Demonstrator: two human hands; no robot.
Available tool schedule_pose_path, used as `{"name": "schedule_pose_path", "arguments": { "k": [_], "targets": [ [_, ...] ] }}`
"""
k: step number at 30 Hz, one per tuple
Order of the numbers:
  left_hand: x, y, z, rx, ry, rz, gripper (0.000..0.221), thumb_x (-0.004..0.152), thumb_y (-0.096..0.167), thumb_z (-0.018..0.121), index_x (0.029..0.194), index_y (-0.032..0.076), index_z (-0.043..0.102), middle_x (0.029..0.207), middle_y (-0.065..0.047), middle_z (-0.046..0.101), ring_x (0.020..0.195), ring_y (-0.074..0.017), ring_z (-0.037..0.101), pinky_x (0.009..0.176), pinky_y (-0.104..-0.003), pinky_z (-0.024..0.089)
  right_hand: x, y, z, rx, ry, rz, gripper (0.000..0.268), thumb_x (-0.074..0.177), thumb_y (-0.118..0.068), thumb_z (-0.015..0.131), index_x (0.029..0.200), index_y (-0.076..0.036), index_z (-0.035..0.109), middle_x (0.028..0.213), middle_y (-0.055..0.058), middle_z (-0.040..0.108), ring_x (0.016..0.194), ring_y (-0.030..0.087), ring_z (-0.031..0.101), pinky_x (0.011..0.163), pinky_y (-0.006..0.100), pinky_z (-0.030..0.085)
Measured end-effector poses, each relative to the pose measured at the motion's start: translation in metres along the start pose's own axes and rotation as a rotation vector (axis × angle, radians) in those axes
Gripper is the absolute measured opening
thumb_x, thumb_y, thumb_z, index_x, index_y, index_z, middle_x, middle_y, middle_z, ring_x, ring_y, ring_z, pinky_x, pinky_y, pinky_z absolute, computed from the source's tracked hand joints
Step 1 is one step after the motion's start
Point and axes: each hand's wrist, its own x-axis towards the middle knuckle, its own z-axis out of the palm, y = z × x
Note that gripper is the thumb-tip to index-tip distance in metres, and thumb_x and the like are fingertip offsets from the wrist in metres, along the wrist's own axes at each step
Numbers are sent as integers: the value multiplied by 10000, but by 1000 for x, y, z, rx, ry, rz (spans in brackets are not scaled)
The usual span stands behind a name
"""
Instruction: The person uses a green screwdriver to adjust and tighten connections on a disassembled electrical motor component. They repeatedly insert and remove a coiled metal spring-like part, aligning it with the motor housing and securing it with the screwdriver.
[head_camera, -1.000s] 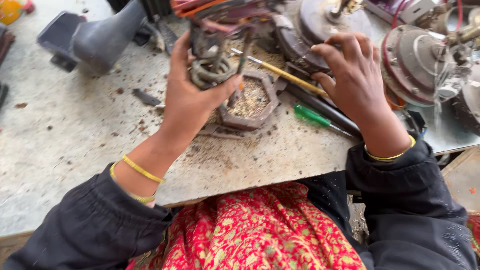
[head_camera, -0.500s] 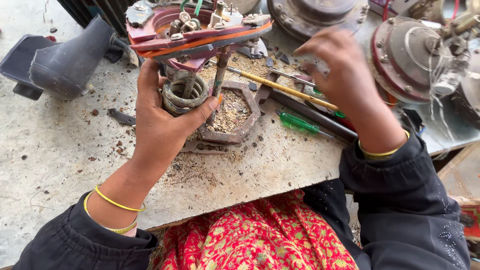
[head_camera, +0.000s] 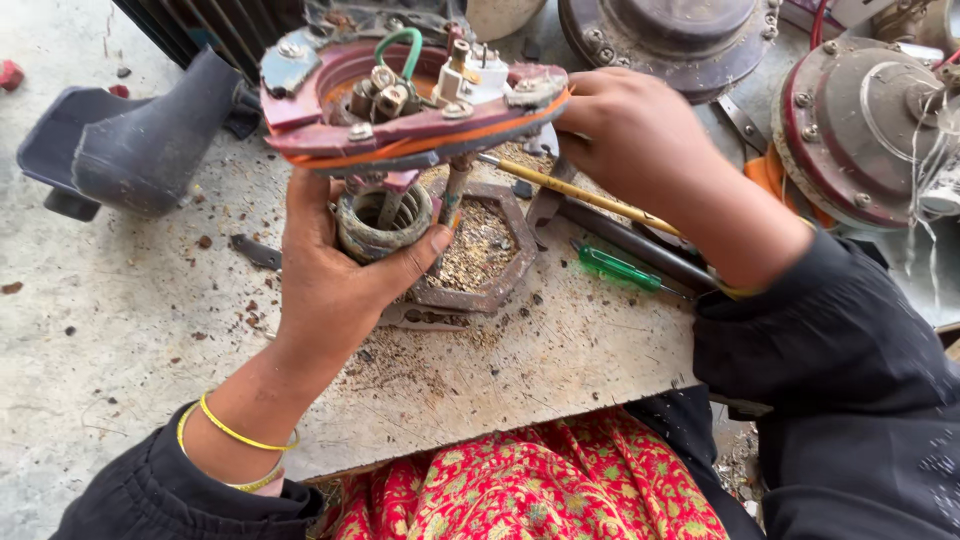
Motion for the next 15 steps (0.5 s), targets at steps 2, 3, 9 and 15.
{"name": "schedule_pose_path", "arguments": {
  "k": [2,3,9,15],
  "targets": [
    [2,0,0,-12,9,-12,668,937,-42,840,1430,38,397,1315,-75,594,1185,-159,689,1043,-298,617,17,0,16,-109,-45,12,300,827,-37,701,1116,-109,746,1135,100,708,1129,315,660,955,418,559],
    [2,0,0,-17,14,-14,686,926,-42,841,1443,42,399,1328,-71,589,1200,-160,686,1048,-303,615,21,1,21,-47,7,-9,389,790,-43,698,1175,-92,725,1180,125,699,1130,332,651,941,424,548],
    [-1,-5,-1,-23,26,-16,791,925,-16,840,1541,64,351,1243,-54,622,1116,-129,691,1001,-290,624,23,3,34,106,83,-55,445,843,-102,738,1282,-82,668,1278,177,672,1159,350,633,972,419,524],
    [4,4,2,-36,59,-32,850,890,40,852,1562,84,333,1244,-55,599,1104,-126,674,952,-280,625,56,37,15,208,233,54,267,933,-89,674,1196,-53,709,1152,143,732,1037,303,698,921,417,559]
  ]
}}
